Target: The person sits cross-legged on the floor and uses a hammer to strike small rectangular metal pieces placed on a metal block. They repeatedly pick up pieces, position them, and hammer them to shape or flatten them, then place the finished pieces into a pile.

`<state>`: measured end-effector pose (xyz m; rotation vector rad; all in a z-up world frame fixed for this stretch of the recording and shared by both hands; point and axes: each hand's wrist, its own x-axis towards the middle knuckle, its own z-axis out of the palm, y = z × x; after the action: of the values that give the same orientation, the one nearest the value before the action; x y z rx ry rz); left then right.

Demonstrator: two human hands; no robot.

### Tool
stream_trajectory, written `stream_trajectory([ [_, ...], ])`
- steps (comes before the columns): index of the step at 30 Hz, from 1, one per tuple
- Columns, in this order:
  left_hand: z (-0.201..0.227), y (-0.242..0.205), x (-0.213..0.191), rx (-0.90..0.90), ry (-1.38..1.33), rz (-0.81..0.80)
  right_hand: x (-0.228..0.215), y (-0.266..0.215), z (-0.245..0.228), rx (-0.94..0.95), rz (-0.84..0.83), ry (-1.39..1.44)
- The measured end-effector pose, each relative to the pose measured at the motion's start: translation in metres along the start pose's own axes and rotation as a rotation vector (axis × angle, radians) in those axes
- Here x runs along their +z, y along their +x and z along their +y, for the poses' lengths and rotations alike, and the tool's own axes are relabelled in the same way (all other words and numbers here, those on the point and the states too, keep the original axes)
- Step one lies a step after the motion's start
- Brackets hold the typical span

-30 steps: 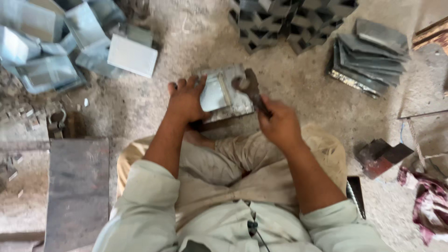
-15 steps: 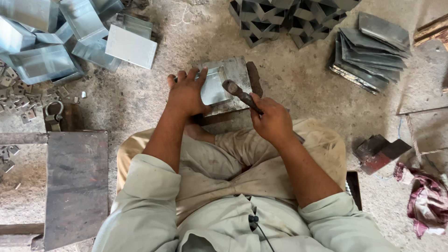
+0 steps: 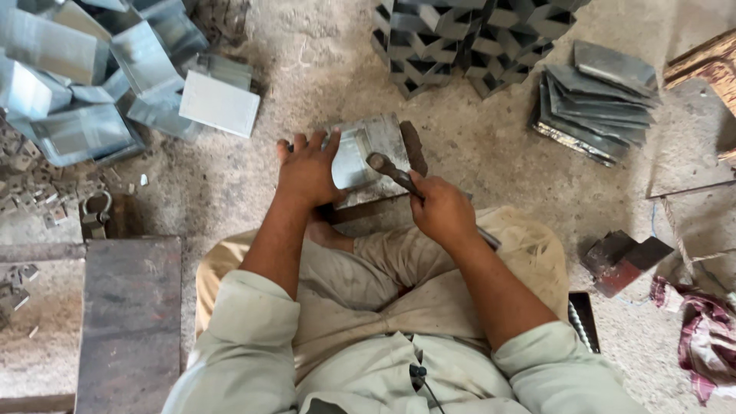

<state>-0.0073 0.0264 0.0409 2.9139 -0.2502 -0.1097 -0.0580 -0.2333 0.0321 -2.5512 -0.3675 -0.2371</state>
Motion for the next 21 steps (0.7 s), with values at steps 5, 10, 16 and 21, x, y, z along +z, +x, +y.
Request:
stream_trajectory([
  [5,-0.025,0.006,0.004,-0.092,-0.170,-0.259,-0.021,0.004,0.006,-0.071,0.227,0.182],
  [10,-0.071,0.021,0.040,-0.200,-1.018,-0.551,-0.091,0.007,-0.002,-0.311,0.634,0.485],
  [16,-0.094,0.026,0.058,-0.316,-1.041,-0.657,-0.109,0.008,-0.014,-0.507,0.927,1.039],
  [21,-0.091,0.021,0.059,-0.340,-1.029,-0.658,-0.018,0.014,-0.009,-0.228,0.211,0.187],
])
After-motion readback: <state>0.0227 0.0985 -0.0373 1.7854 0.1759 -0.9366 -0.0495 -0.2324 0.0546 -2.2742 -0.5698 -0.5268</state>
